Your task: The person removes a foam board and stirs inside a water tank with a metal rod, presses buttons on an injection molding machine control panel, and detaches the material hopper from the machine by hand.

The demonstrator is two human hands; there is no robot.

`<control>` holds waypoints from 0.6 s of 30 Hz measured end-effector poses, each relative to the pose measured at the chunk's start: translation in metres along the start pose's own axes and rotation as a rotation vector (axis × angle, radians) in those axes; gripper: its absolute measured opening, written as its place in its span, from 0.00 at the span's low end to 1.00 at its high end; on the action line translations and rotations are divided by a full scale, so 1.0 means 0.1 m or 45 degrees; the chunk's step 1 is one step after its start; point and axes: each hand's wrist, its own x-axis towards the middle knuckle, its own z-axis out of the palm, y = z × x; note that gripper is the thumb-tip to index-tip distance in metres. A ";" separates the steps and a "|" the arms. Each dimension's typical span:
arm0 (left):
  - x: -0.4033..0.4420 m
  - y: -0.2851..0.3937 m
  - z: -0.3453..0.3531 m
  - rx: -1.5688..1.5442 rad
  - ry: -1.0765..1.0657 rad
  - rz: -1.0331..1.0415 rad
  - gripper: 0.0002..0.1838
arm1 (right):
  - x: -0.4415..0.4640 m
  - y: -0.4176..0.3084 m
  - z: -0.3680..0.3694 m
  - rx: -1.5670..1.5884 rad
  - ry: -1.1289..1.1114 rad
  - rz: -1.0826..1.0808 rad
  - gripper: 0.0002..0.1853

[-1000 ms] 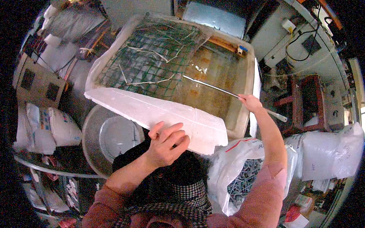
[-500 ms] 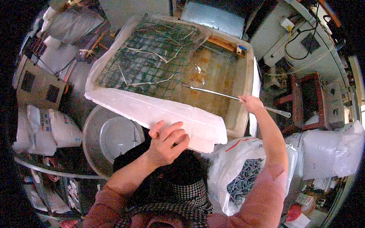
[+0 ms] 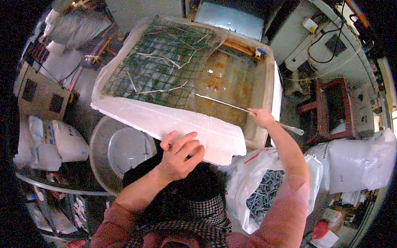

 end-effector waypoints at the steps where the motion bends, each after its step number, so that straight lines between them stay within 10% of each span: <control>1: 0.00 0.00 0.00 0.002 -0.001 0.000 0.04 | 0.01 -0.03 0.03 0.001 0.000 -0.002 0.18; 18: 0.00 -0.02 -0.01 -0.007 -0.005 0.005 0.05 | 0.04 -0.17 0.25 0.086 0.006 0.116 0.18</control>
